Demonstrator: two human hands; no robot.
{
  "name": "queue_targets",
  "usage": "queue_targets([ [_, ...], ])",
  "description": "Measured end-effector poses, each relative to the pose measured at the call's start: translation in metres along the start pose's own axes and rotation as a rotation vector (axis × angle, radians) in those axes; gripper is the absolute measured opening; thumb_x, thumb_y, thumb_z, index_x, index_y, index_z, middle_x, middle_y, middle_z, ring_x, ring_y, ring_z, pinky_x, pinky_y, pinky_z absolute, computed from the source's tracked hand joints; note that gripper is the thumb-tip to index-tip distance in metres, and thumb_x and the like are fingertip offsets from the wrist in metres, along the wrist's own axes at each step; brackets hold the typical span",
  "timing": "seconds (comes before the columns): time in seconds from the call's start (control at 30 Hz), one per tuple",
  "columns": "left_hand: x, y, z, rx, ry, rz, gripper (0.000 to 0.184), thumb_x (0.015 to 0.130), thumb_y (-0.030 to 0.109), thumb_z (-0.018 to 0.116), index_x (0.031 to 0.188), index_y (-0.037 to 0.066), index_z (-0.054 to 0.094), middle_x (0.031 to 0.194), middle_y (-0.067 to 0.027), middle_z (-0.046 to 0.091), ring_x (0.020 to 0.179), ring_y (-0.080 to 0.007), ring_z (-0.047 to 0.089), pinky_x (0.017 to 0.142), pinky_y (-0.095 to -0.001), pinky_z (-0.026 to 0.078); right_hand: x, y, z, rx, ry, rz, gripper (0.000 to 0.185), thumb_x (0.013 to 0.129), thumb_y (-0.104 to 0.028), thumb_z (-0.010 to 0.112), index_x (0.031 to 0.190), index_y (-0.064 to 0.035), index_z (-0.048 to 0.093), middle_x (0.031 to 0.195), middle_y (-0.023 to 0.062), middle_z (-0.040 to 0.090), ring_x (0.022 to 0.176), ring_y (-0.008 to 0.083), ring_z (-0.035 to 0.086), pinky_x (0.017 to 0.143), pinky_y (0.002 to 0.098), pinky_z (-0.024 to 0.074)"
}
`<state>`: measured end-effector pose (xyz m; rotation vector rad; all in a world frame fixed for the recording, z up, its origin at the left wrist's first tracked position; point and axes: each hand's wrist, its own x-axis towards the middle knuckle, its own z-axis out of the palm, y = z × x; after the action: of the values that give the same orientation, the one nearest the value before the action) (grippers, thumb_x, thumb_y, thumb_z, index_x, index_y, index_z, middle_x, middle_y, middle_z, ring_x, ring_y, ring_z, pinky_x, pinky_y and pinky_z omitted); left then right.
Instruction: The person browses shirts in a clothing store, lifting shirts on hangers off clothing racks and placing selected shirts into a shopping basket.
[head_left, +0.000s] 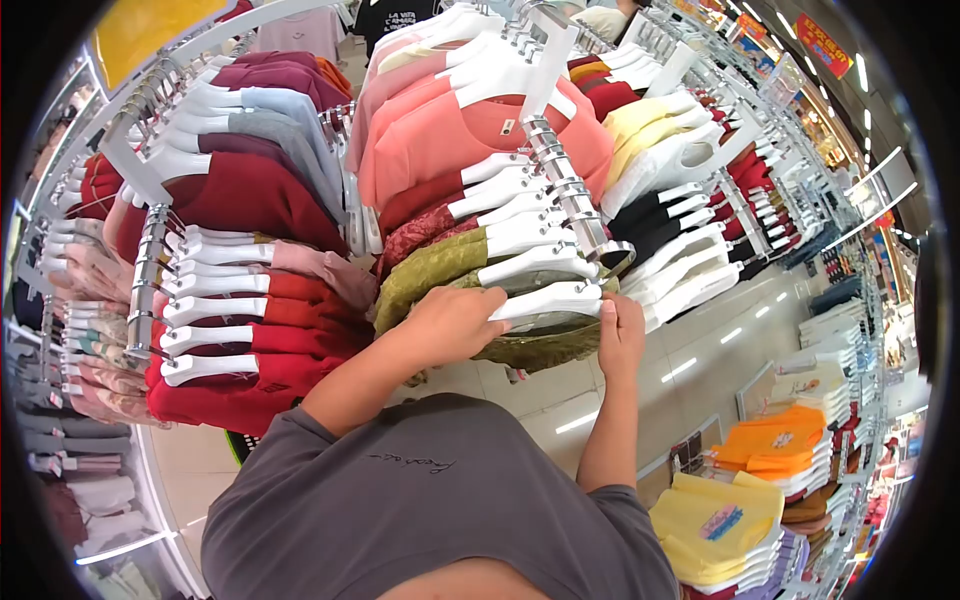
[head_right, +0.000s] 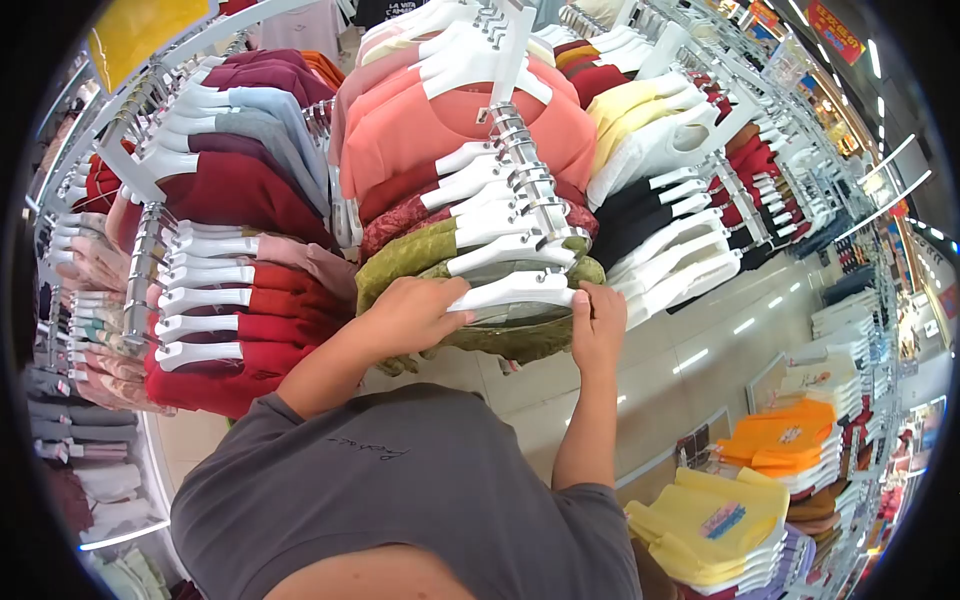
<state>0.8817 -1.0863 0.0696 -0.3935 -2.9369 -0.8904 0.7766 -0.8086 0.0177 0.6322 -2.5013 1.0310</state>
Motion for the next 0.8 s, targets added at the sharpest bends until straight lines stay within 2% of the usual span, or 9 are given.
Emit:
queue_targets([
  [0.07,0.005,0.005,-0.001,-0.025,0.043,-0.032,0.031,0.092,0.032,0.059,0.093,0.001,0.055,0.084,-0.023,0.065,0.081,-0.0432,0.062,0.073,-0.0528,0.047,0.013,-0.002,0.003,0.033,-0.003,-0.091,0.038,0.098,-0.036,0.052,0.106,-0.0018,0.065,0.1,0.0152,0.066,0.101,0.032,0.059,0.089,0.043,0.0442],
  [0.17,0.009,0.004,0.007,-0.011,0.046,-0.091,0.033,0.092,0.034,0.06,0.096,0.002,0.056,0.086,-0.0222,0.064,0.083,-0.0423,0.062,0.073,-0.0504,0.046,0.028,-0.012,0.007,0.214,-0.079,-0.067,0.041,0.097,-0.039,0.054,0.108,-0.001,0.065,0.1,0.0151,0.066,0.098,0.0324,0.061,0.088,0.0419,0.0454],
  [0.33,0.009,0.007,0.023,0.05,-0.009,-0.225,0.032,0.091,0.033,0.062,0.096,0.002,0.057,0.087,-0.0217,0.064,0.085,-0.0416,0.062,0.074,-0.0493,0.047,0.04,-0.015,0.02,0.394,-0.2,-0.15,0.043,0.092,-0.039,0.063,0.113,-0.0014,0.064,0.101,0.0168,0.066,0.093,0.0347,0.063,0.083,0.0407,0.0484],
  [0.47,0.009,0.018,0.026,0.07,-0.016,-0.352,0.031,0.09,0.033,0.064,0.097,0.004,0.057,0.087,-0.02,0.064,0.085,-0.0406,0.063,0.072,-0.0486,0.048,0.043,-0.021,0.029,0.462,-0.283,-0.148,0.046,0.089,-0.042,0.066,0.113,-0.0025,0.063,0.101,0.0178,0.067,0.094,0.0361,0.063,0.083,0.0413,0.0485],
  [0.63,0.004,0.025,0.039,0.178,0.119,-0.345,0.031,0.09,0.033,0.062,0.096,0.004,0.055,0.089,-0.0184,0.065,0.083,-0.0394,0.064,0.072,-0.0489,0.049,0.051,-0.021,0.03,0.455,-0.427,-0.046,0.05,0.084,-0.047,0.07,0.11,-0.0045,0.064,0.1,0.0188,0.067,0.094,0.0367,0.064,0.082,0.0414,0.0492],
  [0.73,0.004,0.039,0.041,0.18,0.114,-0.445,0.036,0.09,0.034,0.064,0.111,0.005,0.061,0.099,-0.0164,0.066,0.091,-0.0361,0.064,0.077,-0.0456,0.05,0.059,-0.025,0.032,0.558,-0.455,-0.001,0.047,0.083,-0.047,0.07,0.101,-0.0041,0.067,0.091,0.0179,0.069,0.083,0.0333,0.066,0.076,0.0392,0.0507],
  [0.8,0.004,0.047,0.039,0.227,0.17,-0.421,0.038,0.09,0.034,0.064,0.113,0.005,0.061,0.1,-0.0163,0.066,0.093,-0.0353,0.064,0.078,-0.0448,0.05,0.063,-0.031,0.03,0.528,-0.461,0.031,0.042,0.084,-0.045,0.069,0.093,-0.0043,0.07,0.079,0.0154,0.069,0.071,0.0305,0.067,0.07,0.0381,0.0514],
])
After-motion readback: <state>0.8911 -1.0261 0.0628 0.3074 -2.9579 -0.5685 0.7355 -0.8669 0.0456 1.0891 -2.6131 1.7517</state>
